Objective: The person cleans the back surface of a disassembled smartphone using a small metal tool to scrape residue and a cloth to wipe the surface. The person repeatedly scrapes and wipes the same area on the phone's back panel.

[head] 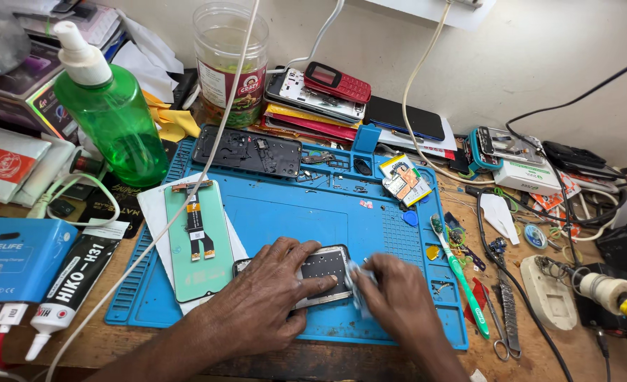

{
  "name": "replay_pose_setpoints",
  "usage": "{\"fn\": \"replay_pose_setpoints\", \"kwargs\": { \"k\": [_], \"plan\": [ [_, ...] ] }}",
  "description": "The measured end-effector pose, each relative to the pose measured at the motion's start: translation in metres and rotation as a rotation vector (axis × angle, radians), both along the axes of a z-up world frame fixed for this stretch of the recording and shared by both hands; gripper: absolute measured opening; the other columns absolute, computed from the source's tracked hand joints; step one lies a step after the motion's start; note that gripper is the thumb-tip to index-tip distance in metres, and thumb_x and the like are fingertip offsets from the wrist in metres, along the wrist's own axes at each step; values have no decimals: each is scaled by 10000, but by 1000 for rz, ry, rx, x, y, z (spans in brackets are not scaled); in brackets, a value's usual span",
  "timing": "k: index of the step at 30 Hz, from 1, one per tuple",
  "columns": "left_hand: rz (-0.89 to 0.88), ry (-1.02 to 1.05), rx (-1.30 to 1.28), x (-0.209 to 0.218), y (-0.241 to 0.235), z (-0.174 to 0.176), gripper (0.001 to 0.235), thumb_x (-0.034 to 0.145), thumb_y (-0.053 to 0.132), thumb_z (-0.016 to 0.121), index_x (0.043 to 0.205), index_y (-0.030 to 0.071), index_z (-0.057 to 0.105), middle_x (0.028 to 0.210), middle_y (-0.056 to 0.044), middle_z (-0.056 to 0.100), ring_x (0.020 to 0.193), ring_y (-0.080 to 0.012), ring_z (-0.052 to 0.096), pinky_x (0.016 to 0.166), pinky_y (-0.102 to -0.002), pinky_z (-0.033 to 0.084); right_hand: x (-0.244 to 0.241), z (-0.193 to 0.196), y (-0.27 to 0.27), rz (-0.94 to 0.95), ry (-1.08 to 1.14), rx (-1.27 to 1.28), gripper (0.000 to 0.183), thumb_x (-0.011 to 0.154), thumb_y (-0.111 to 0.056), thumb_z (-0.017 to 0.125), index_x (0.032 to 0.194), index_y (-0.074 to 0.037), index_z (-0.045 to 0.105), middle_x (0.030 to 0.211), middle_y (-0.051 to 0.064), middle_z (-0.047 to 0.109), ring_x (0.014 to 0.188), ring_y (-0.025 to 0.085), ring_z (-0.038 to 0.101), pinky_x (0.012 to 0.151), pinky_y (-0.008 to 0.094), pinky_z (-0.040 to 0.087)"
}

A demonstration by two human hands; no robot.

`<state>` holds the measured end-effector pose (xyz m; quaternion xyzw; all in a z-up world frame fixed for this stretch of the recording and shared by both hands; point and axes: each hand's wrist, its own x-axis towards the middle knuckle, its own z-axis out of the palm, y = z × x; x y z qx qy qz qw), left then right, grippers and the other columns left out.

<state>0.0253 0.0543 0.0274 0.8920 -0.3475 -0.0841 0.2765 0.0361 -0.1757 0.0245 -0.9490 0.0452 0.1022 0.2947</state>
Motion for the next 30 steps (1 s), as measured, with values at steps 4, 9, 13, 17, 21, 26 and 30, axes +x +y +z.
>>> {"fn": "replay_pose_setpoints", "kwargs": {
  "k": [4,9,13,17,21,26,30],
  "plan": [
    [-11,-31,-33,0,0,-3,571,737,122,693,1308,117,668,1465,-234,416,1298,-408,403,1079,-546,356,4,4,1,-28,-15,20,299,888,-340,760,895,-41,772,561,157,694,461,221,617,442,399,476],
    [-15,-19,-26,-1,-1,0,563,744,120,689,1307,132,677,1482,-229,409,1332,-402,387,1076,-549,352,25,-2,8,23,-109,-30,313,908,-332,710,863,-27,763,576,127,684,470,189,612,480,383,467],
    [4,12,-5,0,1,-1,580,746,118,682,1325,132,662,1503,-231,383,1343,-397,370,1087,-551,340,22,-3,4,78,-35,-43,298,888,-333,691,846,-47,765,552,127,697,454,178,636,487,390,483],
    [-19,25,-8,1,-1,-4,584,739,121,685,1322,132,666,1497,-236,380,1349,-396,361,1104,-548,322,31,-8,1,63,-44,-104,305,872,-369,717,882,-69,771,594,128,689,513,206,613,518,422,476],
    [-12,39,7,1,0,-2,602,737,134,687,1338,136,658,1479,-225,400,1332,-386,378,1113,-538,320,43,-13,1,56,5,-120,327,902,-392,704,897,-72,773,622,147,689,545,225,626,552,430,489],
    [0,-42,-75,-5,0,-9,617,695,151,706,1311,129,681,1463,-233,432,1297,-399,409,1078,-529,356,46,-11,-2,169,-90,-94,274,844,-319,741,882,-50,773,634,137,696,554,231,665,579,406,520],
    [9,-69,-71,3,2,0,599,707,153,704,1306,151,694,1451,-232,439,1296,-399,412,1085,-530,354,50,-9,0,188,-106,-100,274,858,-312,740,905,-44,766,670,147,714,584,241,680,600,403,526]
  ]
}}
